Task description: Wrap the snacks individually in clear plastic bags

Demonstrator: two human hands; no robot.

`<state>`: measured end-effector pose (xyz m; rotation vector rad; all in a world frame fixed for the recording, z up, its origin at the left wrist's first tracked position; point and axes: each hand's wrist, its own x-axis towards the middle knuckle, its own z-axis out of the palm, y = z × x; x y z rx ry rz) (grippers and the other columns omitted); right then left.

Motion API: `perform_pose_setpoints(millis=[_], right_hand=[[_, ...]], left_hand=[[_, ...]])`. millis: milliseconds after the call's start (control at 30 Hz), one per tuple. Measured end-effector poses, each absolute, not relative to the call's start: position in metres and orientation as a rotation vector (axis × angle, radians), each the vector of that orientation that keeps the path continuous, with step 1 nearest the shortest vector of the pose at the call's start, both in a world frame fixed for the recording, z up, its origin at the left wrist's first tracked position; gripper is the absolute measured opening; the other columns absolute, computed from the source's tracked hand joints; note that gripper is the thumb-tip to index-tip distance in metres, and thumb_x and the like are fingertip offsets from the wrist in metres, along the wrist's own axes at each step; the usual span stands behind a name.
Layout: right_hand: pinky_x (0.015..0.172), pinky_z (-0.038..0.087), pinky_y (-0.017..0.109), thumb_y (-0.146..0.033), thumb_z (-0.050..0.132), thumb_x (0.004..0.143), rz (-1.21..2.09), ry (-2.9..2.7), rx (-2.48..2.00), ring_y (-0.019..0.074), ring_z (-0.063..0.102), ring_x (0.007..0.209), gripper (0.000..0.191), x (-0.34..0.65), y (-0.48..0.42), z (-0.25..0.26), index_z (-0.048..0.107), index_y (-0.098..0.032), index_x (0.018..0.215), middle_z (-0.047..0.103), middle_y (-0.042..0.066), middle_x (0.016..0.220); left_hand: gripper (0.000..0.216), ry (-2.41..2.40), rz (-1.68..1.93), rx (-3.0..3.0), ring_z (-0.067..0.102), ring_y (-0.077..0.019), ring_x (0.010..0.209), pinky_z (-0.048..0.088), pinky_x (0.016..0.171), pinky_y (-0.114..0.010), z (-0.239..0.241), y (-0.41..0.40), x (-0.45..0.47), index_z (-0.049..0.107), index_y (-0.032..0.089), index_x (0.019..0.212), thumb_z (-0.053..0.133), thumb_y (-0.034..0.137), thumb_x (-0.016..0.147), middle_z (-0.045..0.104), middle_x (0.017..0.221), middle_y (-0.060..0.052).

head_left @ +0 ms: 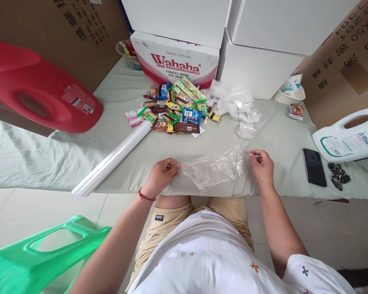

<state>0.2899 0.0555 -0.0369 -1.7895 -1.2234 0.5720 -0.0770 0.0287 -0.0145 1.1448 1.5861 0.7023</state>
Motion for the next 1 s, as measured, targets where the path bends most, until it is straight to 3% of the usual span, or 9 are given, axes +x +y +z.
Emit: perform_pose_setpoints(millis=[167,367,567,733,833,900,1000], right_hand=[[0.070,0.045,0.032,-0.062,0.063,0.087,0.658,-1.340,-1.888,0.0162,0.055,0.069,0.045,0.293,0.035,-0.035,0.074,-0.020,0.100,0.071,0.005,0.089],[0.065,0.042,0.030,-0.053,0.073,0.077,0.892,-1.297,-1.842,0.0163,0.054,0.067,0.034,0.296,0.030,-0.037,0.073,-0.019,0.082,0.067,0.002,0.073],[0.064,0.043,0.030,-0.043,0.069,0.087,0.575,-1.361,-1.797,0.0145,0.052,0.063,0.023,0.282,0.026,-0.016,0.071,-0.021,0.083,0.067,0.001,0.076],[0.072,0.052,0.033,-0.036,0.067,0.097,0.504,-1.888,-1.274,0.0188,0.062,0.080,0.012,0.217,-0.004,0.005,0.072,-0.026,0.101,0.069,0.004,0.091],[0.088,0.056,0.042,-0.048,0.077,0.089,0.511,-2.106,-1.108,0.0264,0.063,0.102,0.045,0.182,-0.012,0.000,0.067,-0.025,0.127,0.069,0.011,0.111],[0.090,0.056,0.046,-0.052,0.080,0.086,0.467,-2.166,-1.123,0.0285,0.061,0.103,0.057,0.170,-0.012,-0.007,0.064,-0.022,0.131,0.067,0.013,0.114],[0.084,0.055,0.042,-0.035,0.077,0.091,0.409,-2.225,-1.117,0.0260,0.057,0.095,0.028,0.166,-0.011,-0.016,0.070,-0.024,0.115,0.069,0.009,0.103]], left_hand=[[0.038,1.609,0.665,1.176,0.038,-0.0108,0.049,0.025,0.049,-0.024,-0.020,0.018,-0.084,0.057,0.021,0.070,0.068,0.058,0.074,0.054,0.055,0.003],[0.036,1.585,0.729,1.148,0.041,-0.0114,0.051,0.027,0.049,-0.024,-0.025,0.018,-0.090,0.062,0.020,0.074,0.074,0.055,0.070,0.053,0.056,0.003],[0.024,1.650,0.794,1.294,0.048,-0.0147,0.060,0.034,0.056,-0.025,-0.019,0.027,-0.094,0.066,0.021,0.073,0.070,0.045,0.072,0.061,0.064,0.000],[0.018,1.596,0.811,1.375,0.054,-0.0163,0.066,0.040,0.063,-0.027,-0.017,0.041,-0.085,0.066,0.021,0.077,0.067,0.039,0.074,0.064,0.072,-0.001],[0.017,1.554,0.812,1.418,0.055,-0.0164,0.068,0.041,0.066,-0.028,-0.015,0.050,-0.075,0.065,0.021,0.078,0.065,0.038,0.075,0.065,0.074,-0.002],[0.017,1.532,0.819,1.430,0.054,-0.0160,0.068,0.041,0.067,-0.028,-0.014,0.053,-0.071,0.065,0.021,0.078,0.065,0.037,0.076,0.065,0.074,-0.001],[0.017,1.519,0.868,1.374,0.053,-0.0155,0.067,0.040,0.066,-0.028,-0.017,0.056,-0.068,0.065,0.021,0.078,0.067,0.037,0.075,0.063,0.072,0.000]])
